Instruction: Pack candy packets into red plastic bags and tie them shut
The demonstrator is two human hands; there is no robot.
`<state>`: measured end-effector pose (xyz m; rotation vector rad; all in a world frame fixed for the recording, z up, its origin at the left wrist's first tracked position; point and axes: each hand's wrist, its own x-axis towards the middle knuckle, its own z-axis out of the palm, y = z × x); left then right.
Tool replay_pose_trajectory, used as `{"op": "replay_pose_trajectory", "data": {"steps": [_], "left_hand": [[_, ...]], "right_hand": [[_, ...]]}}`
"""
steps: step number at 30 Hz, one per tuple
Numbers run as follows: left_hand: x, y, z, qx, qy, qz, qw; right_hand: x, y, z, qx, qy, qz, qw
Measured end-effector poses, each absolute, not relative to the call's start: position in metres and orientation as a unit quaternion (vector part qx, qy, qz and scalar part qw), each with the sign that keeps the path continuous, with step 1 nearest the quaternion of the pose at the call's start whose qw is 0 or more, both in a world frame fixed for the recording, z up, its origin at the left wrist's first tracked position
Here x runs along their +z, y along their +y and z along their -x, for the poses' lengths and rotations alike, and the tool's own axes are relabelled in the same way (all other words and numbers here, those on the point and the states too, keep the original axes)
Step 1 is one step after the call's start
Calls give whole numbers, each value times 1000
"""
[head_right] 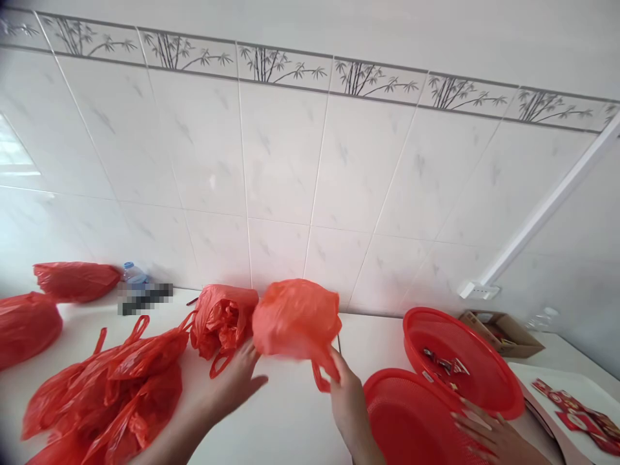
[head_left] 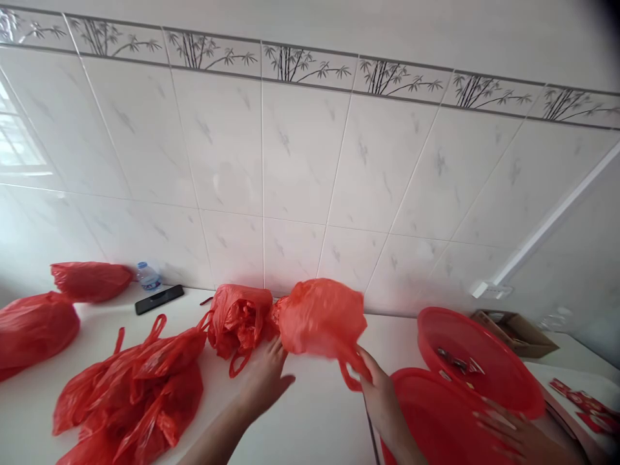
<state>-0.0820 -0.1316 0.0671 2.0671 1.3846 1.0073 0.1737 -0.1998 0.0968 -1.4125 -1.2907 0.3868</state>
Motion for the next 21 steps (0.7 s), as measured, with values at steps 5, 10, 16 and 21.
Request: {"op": "replay_pose_trajectory", "data": {"steps": [5,10,16,21], "left_hand": [[19,-162,98,243,543,-729,338],[9,-172,78,250,564,-704,350],[-9,-169,47,231,609,-595,470],[-21,-162,58,276,565,-433,645]], "right_hand": [[38,-205,-194,399,-285,680,545],[31,-211,-187,512,-273,623,524],[53,-220,-163,575,-289,542,540],[47,-229,-187,529,-337,602,494]]}}
